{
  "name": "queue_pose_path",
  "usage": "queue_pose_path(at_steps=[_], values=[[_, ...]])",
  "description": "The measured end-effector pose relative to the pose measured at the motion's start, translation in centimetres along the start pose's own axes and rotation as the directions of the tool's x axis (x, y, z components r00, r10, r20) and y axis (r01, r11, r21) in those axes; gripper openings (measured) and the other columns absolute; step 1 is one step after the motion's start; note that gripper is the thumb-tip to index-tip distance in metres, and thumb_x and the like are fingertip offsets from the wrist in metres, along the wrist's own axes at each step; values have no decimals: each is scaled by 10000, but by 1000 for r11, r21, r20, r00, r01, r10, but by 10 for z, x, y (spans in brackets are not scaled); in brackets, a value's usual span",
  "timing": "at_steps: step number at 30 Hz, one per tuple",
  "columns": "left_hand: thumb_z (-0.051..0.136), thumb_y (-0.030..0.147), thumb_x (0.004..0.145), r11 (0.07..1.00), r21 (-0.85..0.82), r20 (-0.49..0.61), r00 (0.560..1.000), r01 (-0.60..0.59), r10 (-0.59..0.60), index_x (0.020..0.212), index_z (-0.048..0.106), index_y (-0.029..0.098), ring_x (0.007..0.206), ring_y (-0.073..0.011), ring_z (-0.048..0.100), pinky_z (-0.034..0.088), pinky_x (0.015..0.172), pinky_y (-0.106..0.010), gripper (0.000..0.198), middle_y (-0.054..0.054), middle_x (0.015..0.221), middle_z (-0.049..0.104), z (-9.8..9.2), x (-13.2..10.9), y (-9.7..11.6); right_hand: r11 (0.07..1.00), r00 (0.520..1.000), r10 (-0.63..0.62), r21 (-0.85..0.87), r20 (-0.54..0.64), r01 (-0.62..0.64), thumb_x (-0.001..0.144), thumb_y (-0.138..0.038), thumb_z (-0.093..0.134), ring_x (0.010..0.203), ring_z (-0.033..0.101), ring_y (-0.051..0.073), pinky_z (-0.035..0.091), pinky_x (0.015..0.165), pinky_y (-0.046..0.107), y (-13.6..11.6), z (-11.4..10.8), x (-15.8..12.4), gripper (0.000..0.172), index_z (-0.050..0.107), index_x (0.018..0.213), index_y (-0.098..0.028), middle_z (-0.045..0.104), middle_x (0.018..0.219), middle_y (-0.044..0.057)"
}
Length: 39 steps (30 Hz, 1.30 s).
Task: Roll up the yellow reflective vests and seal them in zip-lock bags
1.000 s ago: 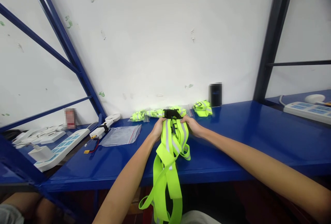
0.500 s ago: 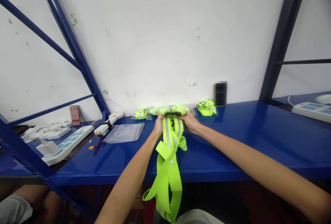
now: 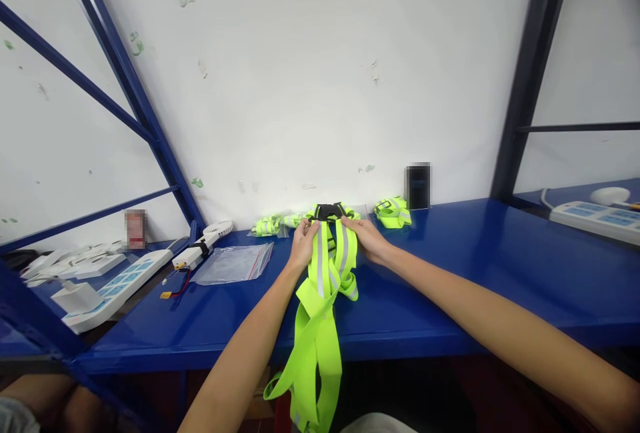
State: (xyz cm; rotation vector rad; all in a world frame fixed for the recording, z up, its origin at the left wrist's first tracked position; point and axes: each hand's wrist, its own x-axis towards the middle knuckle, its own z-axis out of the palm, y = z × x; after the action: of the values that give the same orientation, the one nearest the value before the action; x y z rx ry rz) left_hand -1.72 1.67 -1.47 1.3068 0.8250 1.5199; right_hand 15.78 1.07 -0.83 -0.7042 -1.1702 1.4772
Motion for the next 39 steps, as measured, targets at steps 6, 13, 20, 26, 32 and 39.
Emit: queue_pose_path(at_steps=[6,13,20,26,32,39], values=[[768,451,693,987,89,-25,990,-133,136,710,496,173,544,-68,481,388,565,-189,389,53,619,526,-3,-1,0,988,993,116,104,-10,-114,840,-425,650,645,653,177,522,627,287,0,3,-3,257,675,819,-170,727,741,53],[801,428,646,976,82,-138,968,-199,209,675,502,173,525,-78,465,370,531,-204,394,45,599,534,-7,1,-3,980,990,122,147,76,-132,804,-283,560,627,625,167,500,575,277,-4,2,-3,146,653,847,-180,712,779,33],[751,427,713,924,193,-150,920,-331,361,618,461,178,502,-69,395,322,501,-205,394,62,553,411,-7,-3,0,999,999,52,-5,14,-52,699,-226,695,651,633,152,496,560,244,1,-1,2,139,675,831,-189,715,793,14],[756,410,713,901,240,-152,903,-361,402,642,470,179,516,-76,414,329,503,-208,374,53,573,438,-4,-6,2,997,997,72,-22,-2,-72,708,-266,724,584,608,143,470,529,245,6,-1,1,122,663,767,-177,705,725,19],[692,457,754,865,299,-33,902,-403,431,689,515,178,546,-92,450,353,526,-216,337,37,603,456,-1,-11,8,1000,1000,-6,-27,-13,6,705,-275,712,601,608,155,473,585,262,8,-3,5,123,652,738,-173,686,662,6],[748,450,676,988,157,57,998,10,-20,839,560,183,584,-145,596,440,558,-241,366,-7,686,642,-3,-1,-4,1000,997,-6,-30,-76,4,746,-248,668,646,634,176,505,639,288,5,-10,7,71,631,755,-188,699,705,8]])
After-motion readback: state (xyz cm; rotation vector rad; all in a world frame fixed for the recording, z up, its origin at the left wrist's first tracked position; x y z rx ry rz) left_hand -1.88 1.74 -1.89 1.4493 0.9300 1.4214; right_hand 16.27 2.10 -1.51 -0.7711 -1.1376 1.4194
